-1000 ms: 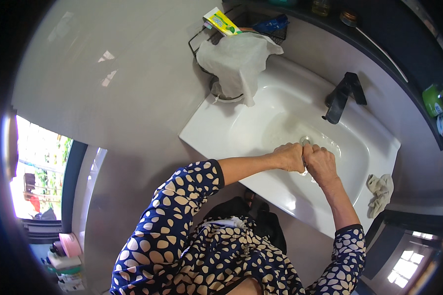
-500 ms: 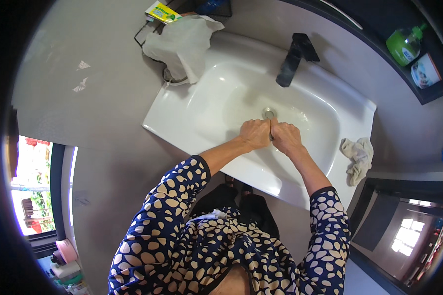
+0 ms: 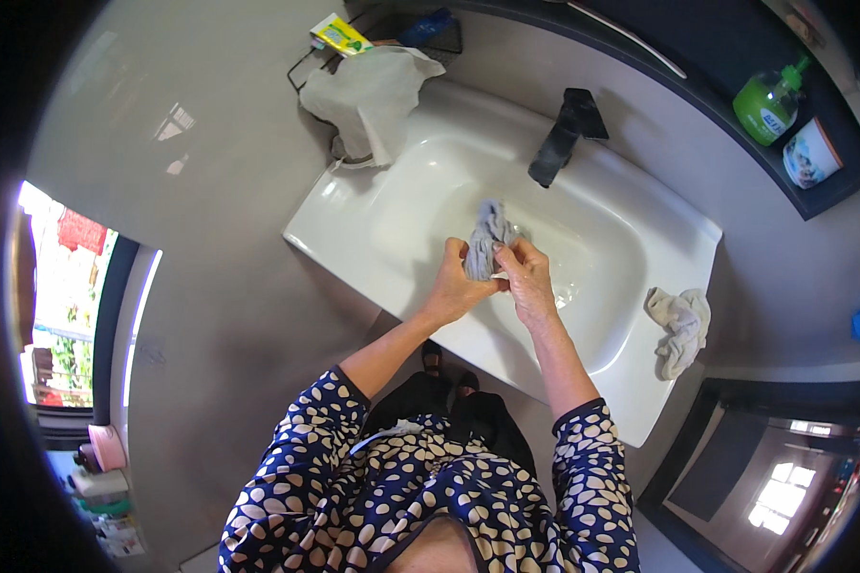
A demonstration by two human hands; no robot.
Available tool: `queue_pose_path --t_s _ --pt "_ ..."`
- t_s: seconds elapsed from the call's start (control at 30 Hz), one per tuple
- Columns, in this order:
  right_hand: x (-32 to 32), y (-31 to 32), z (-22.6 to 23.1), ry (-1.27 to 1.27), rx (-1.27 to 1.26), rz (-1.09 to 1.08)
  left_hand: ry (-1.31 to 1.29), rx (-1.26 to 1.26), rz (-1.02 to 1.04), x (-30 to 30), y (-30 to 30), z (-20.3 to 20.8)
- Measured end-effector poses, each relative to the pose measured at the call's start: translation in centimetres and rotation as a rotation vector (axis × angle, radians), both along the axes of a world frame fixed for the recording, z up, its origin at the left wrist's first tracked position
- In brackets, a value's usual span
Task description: The person wipes a bathroom wall with a cloth, then rinses and wrings the cloth in a sink. They continue wiping the wall and window sill, repeatedly rinsing and wringing the cloth to clean the surfaces.
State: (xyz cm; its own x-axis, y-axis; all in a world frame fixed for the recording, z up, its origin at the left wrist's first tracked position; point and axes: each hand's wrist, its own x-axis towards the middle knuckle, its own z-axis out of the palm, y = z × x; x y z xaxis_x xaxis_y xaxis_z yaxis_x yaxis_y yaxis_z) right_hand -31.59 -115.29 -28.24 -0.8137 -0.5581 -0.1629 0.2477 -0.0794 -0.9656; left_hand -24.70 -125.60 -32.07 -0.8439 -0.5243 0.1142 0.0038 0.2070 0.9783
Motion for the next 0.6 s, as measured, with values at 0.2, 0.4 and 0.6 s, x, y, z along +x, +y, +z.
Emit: queue_pose_path --t_s 0.2,0.4,0.6 --pt "2.2 -1.3 1.5 0.186 -0.135 0.139 0.045 0.870 -0.115 5.8 -3.4 4.0" --pt "5.5 -3.7 4.1 0.486 0.028 0.150 0.300 1.033 -0.204 10.0 -6.0 4.2" --pt "10.9 -7.2 5.7 0.458 -0.048 0.141 0.372 1.024 0.028 14.2 -7.1 6.5"
